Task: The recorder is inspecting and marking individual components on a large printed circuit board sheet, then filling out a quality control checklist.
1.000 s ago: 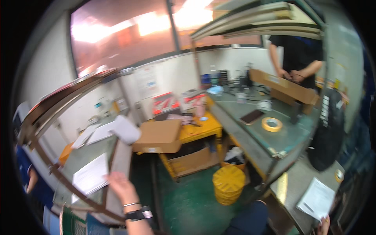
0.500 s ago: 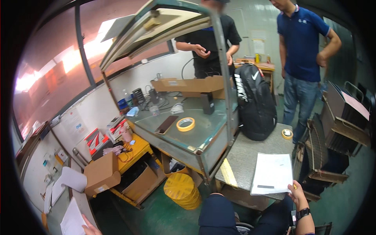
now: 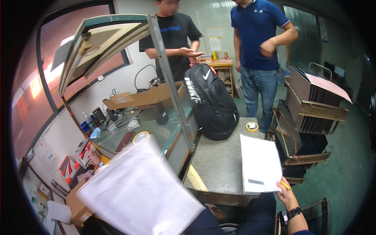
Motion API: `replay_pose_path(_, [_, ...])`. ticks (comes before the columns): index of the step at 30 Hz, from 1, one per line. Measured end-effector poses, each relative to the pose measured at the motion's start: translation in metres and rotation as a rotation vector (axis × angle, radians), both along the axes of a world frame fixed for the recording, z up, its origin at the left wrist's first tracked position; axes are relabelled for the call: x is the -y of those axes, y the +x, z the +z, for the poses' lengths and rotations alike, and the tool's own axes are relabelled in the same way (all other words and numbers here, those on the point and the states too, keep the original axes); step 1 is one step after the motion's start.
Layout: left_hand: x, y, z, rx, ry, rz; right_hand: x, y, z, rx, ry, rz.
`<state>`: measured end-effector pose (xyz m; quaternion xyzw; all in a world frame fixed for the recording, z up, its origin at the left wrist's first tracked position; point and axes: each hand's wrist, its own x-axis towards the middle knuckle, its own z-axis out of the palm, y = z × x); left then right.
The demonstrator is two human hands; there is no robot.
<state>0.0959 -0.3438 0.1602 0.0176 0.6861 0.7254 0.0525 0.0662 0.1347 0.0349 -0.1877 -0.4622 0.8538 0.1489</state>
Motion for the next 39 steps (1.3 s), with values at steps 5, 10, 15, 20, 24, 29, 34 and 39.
replay_pose_path(5, [-0.057,-0.05,-0.045,0.31,0.166,-0.434,-0.024,0.039,-0.002,-0.127,-0.047,-0.095])
replay_pose_path(10, [-0.121,-0.114,-0.085,0.56,0.204,-0.627,-0.017,0.056,0.025,-0.156,0.032,-0.202])
replay_pose_path(15, [-0.188,-0.147,-0.143,0.593,0.366,-0.737,-0.003,0.042,0.043,-0.017,0.136,-0.178])
replay_pose_path(20, [-0.22,-0.15,-0.18,0.753,0.418,-0.632,0.012,0.012,0.024,0.191,0.283,0.025])
replay_pose_path(24, [-0.192,-0.158,-0.163,0.894,0.205,-0.813,0.023,-0.006,0.003,0.223,0.428,0.174])
replay_pose_path(29, [-0.13,-0.175,-0.159,0.634,0.561,-0.391,0.057,-0.029,0.001,0.351,0.755,0.5])
replay_pose_path(34, [-0.087,-0.179,-0.156,0.311,0.408,-0.035,0.1,-0.066,-0.009,0.09,0.91,0.557])
replay_pose_path(39, [-0.058,-0.168,-0.181,0.32,0.282,0.091,0.124,-0.107,-0.006,-0.009,1.272,0.427])
